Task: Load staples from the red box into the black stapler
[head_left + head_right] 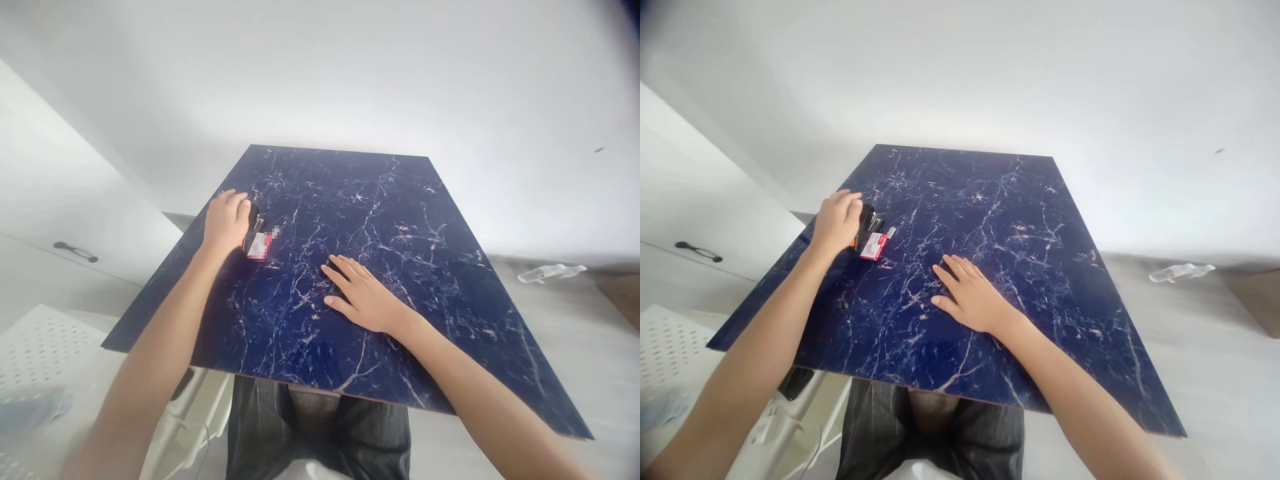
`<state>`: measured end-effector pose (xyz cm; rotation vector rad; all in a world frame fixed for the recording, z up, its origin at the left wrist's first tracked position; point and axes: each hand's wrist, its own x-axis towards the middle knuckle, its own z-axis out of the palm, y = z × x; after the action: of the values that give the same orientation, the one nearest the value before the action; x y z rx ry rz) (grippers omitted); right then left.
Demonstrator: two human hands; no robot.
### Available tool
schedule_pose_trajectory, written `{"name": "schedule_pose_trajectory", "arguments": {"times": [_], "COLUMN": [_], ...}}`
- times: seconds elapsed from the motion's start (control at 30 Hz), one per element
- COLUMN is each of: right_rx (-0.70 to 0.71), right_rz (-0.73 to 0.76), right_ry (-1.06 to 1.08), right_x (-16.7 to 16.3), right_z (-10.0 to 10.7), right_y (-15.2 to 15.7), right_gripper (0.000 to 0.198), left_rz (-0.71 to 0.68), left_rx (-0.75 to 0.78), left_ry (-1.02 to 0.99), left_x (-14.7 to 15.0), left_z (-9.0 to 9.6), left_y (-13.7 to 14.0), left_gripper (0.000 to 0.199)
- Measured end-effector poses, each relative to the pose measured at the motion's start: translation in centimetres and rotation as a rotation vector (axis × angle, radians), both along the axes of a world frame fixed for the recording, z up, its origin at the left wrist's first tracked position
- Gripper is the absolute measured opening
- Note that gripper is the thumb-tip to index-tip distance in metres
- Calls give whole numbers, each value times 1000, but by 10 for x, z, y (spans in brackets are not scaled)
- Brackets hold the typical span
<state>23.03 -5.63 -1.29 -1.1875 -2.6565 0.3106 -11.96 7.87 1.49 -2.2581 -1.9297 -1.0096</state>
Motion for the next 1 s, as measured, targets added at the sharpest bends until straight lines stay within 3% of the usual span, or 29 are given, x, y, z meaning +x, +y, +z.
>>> {"name": "schedule_pose_trajectory", "arguments": {"times": [0.17, 0.3, 0.43, 0.77, 1.0], "right_rx": [10, 13, 18, 29, 20], "right_rz": [-6, -2, 5, 9, 4], "right_ry": [8, 9, 15, 38, 29], "right_x": [1, 2, 2, 2, 2], "right_z": [-3, -4, -3, -4, -2], "right_y": [0, 0, 0, 1, 1], "right_gripper": [69, 68, 67, 63, 64], "left_rz": [-68, -154, -170, -356, -510], "left_rx": [-283, -265, -230, -440, -520], "left_ry": [-382, -534, -512, -579, -596], "left_x": [-39, -32, -19, 8, 22], "left_z": [-29, -40, -37, -22, -19], "left_y": [20, 26, 24, -2, -9], "left_gripper": [58, 64, 58, 68, 63]}}
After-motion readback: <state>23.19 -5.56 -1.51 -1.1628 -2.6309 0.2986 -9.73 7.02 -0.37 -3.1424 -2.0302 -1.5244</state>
